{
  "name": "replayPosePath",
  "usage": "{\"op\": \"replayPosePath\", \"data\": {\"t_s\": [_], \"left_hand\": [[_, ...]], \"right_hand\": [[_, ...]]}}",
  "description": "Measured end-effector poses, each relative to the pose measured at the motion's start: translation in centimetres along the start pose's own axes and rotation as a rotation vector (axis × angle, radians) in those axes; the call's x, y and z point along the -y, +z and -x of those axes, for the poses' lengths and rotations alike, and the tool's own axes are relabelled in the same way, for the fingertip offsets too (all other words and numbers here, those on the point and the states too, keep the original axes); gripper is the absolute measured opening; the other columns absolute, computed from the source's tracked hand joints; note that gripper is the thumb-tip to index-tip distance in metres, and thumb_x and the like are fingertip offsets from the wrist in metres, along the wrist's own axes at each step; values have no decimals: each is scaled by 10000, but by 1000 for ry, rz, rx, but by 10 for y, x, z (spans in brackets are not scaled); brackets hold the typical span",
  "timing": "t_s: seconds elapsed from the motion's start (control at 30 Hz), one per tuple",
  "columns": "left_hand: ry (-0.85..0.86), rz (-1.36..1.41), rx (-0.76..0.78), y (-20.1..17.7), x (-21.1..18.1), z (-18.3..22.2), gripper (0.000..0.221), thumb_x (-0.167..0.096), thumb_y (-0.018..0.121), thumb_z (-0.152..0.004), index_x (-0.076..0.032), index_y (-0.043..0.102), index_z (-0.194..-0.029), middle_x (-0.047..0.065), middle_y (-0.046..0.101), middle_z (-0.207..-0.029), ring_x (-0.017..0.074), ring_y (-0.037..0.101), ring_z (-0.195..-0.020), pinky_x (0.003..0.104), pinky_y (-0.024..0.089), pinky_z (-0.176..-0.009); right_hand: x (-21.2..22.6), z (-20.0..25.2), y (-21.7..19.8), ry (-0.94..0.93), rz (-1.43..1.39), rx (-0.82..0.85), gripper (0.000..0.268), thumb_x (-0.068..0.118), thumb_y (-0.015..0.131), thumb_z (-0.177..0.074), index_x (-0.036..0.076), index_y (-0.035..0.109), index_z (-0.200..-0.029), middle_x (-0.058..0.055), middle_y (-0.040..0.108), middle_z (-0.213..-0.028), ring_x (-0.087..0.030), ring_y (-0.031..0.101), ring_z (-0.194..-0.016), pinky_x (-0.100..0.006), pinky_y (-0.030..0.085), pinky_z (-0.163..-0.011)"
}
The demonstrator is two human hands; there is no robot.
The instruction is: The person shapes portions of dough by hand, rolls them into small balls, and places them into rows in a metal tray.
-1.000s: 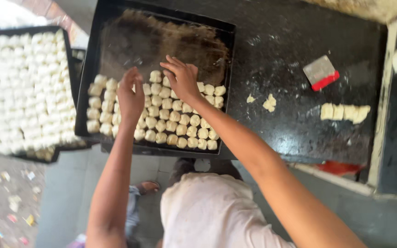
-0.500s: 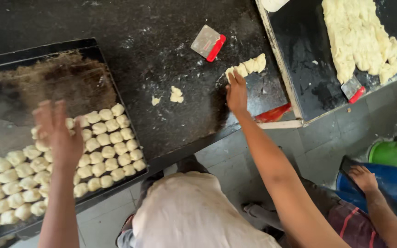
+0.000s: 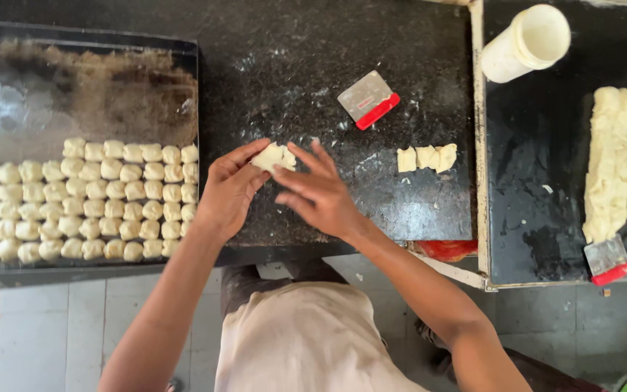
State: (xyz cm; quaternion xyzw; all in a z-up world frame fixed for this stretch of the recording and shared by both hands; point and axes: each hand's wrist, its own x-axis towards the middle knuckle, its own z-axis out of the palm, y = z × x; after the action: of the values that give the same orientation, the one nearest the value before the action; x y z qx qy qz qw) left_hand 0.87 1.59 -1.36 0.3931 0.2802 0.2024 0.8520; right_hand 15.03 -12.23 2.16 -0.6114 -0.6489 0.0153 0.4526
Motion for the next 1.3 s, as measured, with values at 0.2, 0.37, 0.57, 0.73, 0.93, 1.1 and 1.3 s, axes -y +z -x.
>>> {"op": "replayPosePath", "data": {"t_s": [0.2, 0.37, 0.57, 0.73, 0.93, 1.1, 1.3], "left_hand": [[299, -642, -16, 26, 4, 30, 357, -6, 649, -958, 5, 656, -1315, 90, 685, -1222, 118, 674, -1066, 267, 569, -849], [59, -109, -90, 38, -7, 36, 317, -15, 544, -1040, 43, 651, -1332, 117, 728, -1154, 164, 676, -1034, 309, 572, -890], [188, -506, -42, 24, -7, 45, 332, 54, 556, -967, -8, 657, -1278, 109, 693, -1233, 196, 717, -1102, 306, 624, -903], [356, -231, 10, 3, 17, 29, 168, 150, 675, -935, 40, 657, -1062, 88, 666, -1202, 146, 671, -1080, 298, 581, -915], [270, -32, -448, -41, 24, 10, 178, 51, 720, -957, 30, 702, -1133, 79, 720, -1028, 116, 680, -927, 276, 571, -905], [125, -138, -69, -57, 15, 38, 198, -53, 665, -968, 14, 671, -1154, 77, 743, -1018, 127, 700, -882, 293, 582, -809], [172, -74, -160, -77, -12, 48, 226, -94, 559, -1074, 75, 601, -1217, 117, 669, -1125, 161, 673, -999, 336, 568, -864]], "right_hand": [[-10, 2, -9, 295, -197, 94, 268, 40, 766, -937, 84, 732, -1199, -80, 696, -1168, -287, 692, -1061, -386, 574, -923], [-6, 3, -11, -209, 72, 101, 344, 49, 783, -883, 10, 698, -1214, -134, 697, -1213, -330, 650, -1173, -447, 533, -1034], [-21, -14, -6, 481, -455, 149, 331, -19, 775, -870, 10, 730, -1197, -134, 705, -1096, -245, 677, -1058, -357, 564, -918], [-38, -1, 15, 983, -1216, 133, 226, -21, 789, -887, -28, 726, -1104, -103, 736, -1063, -174, 706, -999, -321, 589, -941], [-33, 36, 19, 1021, -1022, 290, 327, -17, 791, -842, -22, 728, -1163, -105, 739, -1067, -170, 702, -971, -314, 590, -879], [-21, -6, 39, 937, -950, 279, 435, 20, 742, -898, 71, 670, -1324, -28, 711, -1225, -160, 672, -1086, -317, 552, -937], [17, -29, 76, -271, 23, 237, 363, 80, 743, -918, 47, 682, -1274, -101, 691, -1319, -356, 671, -1206, -427, 538, -1041]]}}
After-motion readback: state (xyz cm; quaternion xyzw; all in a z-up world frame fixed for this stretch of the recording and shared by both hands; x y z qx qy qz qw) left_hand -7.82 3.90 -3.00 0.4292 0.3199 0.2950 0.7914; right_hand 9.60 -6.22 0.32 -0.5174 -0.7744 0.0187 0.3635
